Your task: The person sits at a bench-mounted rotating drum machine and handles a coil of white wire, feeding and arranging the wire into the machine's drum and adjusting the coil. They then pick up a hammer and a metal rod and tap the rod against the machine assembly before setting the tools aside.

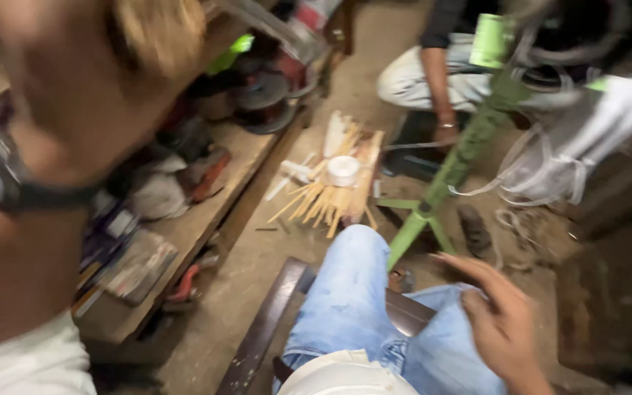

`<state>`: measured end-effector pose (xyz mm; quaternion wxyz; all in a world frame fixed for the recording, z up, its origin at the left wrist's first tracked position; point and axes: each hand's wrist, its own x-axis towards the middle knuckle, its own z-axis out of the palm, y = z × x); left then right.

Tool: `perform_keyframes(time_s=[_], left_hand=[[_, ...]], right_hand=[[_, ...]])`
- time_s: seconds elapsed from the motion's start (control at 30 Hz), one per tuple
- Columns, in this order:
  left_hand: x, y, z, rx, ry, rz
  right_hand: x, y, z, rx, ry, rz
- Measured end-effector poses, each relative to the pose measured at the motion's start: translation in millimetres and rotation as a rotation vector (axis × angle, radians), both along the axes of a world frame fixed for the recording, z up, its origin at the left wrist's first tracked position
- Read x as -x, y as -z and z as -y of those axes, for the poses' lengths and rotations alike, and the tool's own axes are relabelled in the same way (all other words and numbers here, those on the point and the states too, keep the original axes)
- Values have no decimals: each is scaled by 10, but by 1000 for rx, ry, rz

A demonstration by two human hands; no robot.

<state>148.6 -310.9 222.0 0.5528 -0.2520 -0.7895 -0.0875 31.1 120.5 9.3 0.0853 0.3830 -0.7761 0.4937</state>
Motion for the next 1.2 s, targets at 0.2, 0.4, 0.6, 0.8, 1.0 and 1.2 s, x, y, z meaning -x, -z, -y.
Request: perform_keyframes(time_s=[0.2, 0.4, 0.6, 0.8, 1.0, 1.2], left_hand=[[533, 339, -1337, -273, 582, 353], [941, 956, -2172, -672, 1067, 867], [1355, 1101, -2430, -747, 917, 344], [1870, 1305, -2414, -1496, 1296, 476], [1988, 1580, -2408, -1445, 1001, 477], [1500, 1501, -2526, -514, 339, 292]], right_hand=[[-134, -318, 615, 668, -849, 868], [-243, -503, 39, 1635, -343, 804], [113, -103, -733, 1006, 27, 545], [-33, 390, -740, 629, 39, 654], [-152, 120, -712, 331, 379, 231], [-236, -198, -742, 408, 507, 120]])
